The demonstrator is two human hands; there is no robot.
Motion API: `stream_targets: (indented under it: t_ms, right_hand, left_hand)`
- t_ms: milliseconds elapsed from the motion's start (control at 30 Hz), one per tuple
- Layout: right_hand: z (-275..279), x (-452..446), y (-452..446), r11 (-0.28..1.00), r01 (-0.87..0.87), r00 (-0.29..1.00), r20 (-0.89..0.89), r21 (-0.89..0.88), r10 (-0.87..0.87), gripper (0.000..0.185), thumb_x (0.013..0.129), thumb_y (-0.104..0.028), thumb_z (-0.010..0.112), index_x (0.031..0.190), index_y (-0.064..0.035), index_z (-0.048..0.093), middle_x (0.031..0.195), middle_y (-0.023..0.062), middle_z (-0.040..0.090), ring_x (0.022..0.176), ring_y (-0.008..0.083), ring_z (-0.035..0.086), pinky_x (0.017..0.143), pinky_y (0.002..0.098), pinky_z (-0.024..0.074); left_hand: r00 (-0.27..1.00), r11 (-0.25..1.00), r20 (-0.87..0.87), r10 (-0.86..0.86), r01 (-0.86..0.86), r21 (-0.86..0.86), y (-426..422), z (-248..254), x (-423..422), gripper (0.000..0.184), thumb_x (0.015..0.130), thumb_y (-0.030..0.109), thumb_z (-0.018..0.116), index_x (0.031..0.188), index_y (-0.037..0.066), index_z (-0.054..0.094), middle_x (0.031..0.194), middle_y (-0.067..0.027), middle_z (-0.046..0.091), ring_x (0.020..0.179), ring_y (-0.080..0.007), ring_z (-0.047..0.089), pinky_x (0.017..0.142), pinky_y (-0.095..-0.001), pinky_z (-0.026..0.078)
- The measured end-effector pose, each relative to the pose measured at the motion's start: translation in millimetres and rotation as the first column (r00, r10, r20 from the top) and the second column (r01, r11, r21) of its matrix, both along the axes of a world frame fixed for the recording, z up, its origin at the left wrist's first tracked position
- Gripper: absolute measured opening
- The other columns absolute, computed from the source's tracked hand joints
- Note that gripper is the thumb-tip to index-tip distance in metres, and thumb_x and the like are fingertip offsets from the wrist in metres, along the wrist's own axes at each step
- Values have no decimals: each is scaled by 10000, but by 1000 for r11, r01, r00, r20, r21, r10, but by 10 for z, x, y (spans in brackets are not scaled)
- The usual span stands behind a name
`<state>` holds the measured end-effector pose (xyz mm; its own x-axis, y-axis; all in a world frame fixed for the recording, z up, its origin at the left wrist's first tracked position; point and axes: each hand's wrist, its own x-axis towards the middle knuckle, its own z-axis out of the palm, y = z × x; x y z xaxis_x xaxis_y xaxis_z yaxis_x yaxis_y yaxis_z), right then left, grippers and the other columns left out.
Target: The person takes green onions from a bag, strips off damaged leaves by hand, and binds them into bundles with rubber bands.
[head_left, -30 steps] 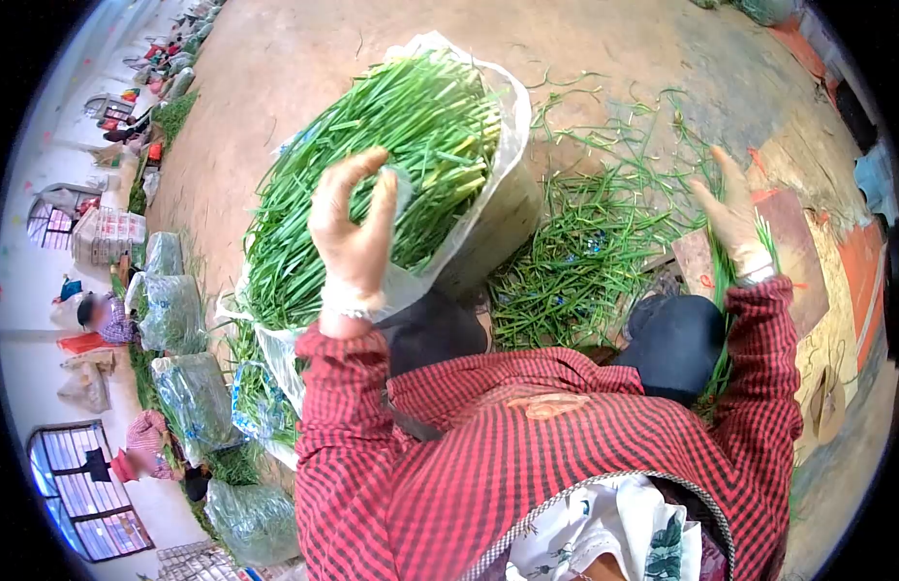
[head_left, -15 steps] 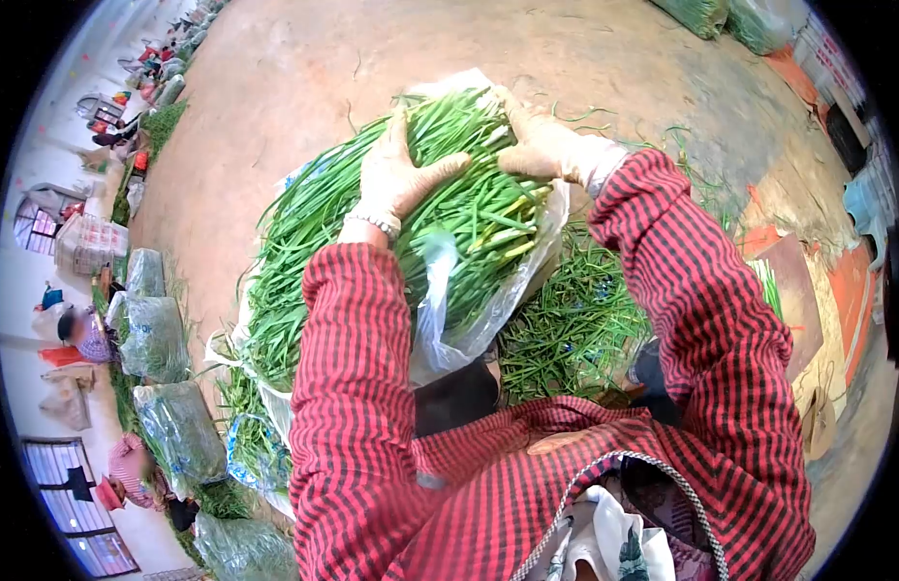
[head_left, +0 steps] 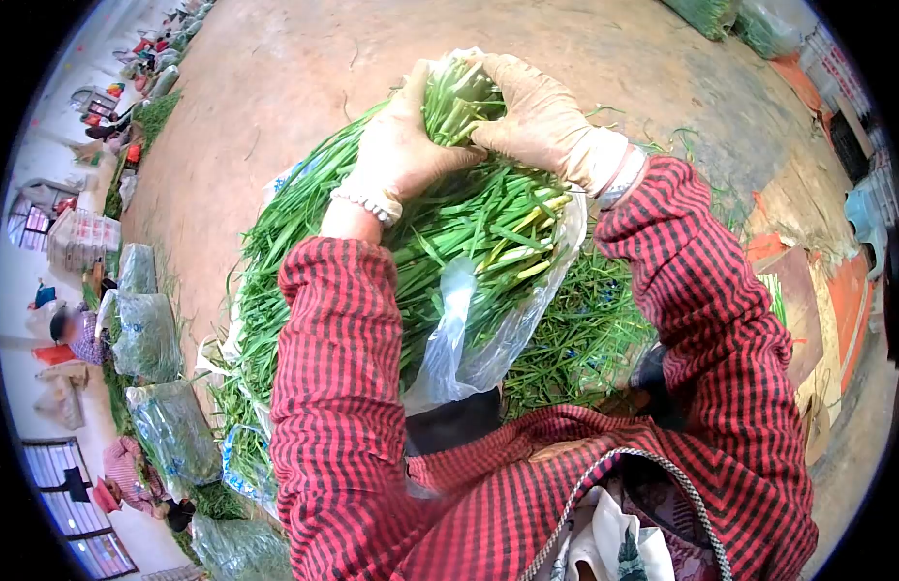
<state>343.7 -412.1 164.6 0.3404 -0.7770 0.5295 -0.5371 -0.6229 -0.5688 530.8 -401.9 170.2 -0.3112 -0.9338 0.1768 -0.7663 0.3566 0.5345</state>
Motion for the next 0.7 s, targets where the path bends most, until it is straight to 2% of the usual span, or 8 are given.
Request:
stream_targets:
  t_ms: [100, 167, 233, 367, 600, 633, 667, 700]
  right_hand:
    - [-77, 25, 54, 993, -9, 998, 55, -114, 15, 608, 683, -219, 680, 1240, -44, 512, 1067, 198, 603, 1024, 365, 581, 890, 414, 473]
    - [-34, 6, 114, 988, 6, 999, 50, -154, 1, 620, 729, -195, 681, 1290, -28, 477, 1105, 168, 598, 1016, 314, 601, 869, 386, 487]
    - [31, -78, 165, 953, -268, 906, 373, 143, 199, 589, 787, -175, 666, 1307, -3, 449, 1125, 130, 586, 1005, 219, 603, 842, 333, 499]
    - [74, -217, 242, 776, -516, 518, 853, 363, -55, 454, 886, -123, 626, 1298, -5, 475, 1138, 67, 559, 1004, 122, 575, 850, 230, 505]
    - [-102, 166, 325, 929, -343, 635, 764, 143, 117, 374, 960, -291, 530, 1198, -7, 581, 1192, 84, 600, 1130, 185, 554, 1023, 297, 397]
    - [-126, 218, 301, 973, -227, 742, 655, 49, 140, 388, 969, -306, 513, 1208, -7, 577, 1188, 76, 604, 1129, 183, 555, 1014, 284, 395]
    - [247, 200, 567, 905, -326, 787, 609, 273, 100, 367, 992, -309, 470, 1198, -23, 574, 1054, 30, 628, 1030, 124, 552, 919, 247, 427]
    - [-36, 331, 435, 981, -196, 838, 519, -5, 170, 344, 982, -290, 505, 1161, -5, 576, 1026, 24, 627, 1011, 113, 548, 895, 259, 437]
  left_hand:
    - [997, 997, 35, 65, -67, 47, 69, -20, -35, 916, 657, 467, 790, 1381, 84, 380, 1294, -173, 529, 1178, -283, 532, 1000, -399, 424]
    - [959, 991, -265, -100, 72, -111, 60, -141, -28, 637, 766, 342, 731, 1290, 97, 465, 1192, -93, 600, 1056, -227, 594, 937, -372, 470]
    - [885, 997, -461, 72, -76, 9, 258, -87, 20, 482, 795, 193, 740, 1212, 70, 531, 1067, -32, 663, 929, -167, 643, 850, -309, 517]
    - [696, 975, -709, 111, -214, -57, 473, 87, 174, 384, 703, -7, 770, 1053, 5, 612, 970, -64, 683, 845, -146, 653, 776, -277, 534]
    - [680, 995, -730, 68, -101, -1, 589, -70, 71, 516, 695, -24, 763, 1165, 17, 554, 1114, -72, 635, 968, -166, 622, 836, -307, 525]
    - [-20, 924, -964, 267, 290, 250, 643, 66, -133, 734, 638, 62, 827, 1279, 26, 472, 1203, -111, 582, 1033, -192, 599, 851, -311, 521]
    - [-148, 864, -926, 348, 432, 256, 633, 72, -205, 744, 640, 76, 828, 1288, 32, 466, 1192, -108, 588, 1025, -196, 602, 854, -316, 521]
    - [-117, 844, -932, 344, 473, 253, 635, 37, -213, 753, 641, 91, 829, 1296, 38, 460, 1181, -106, 593, 1017, -200, 606, 856, -320, 520]
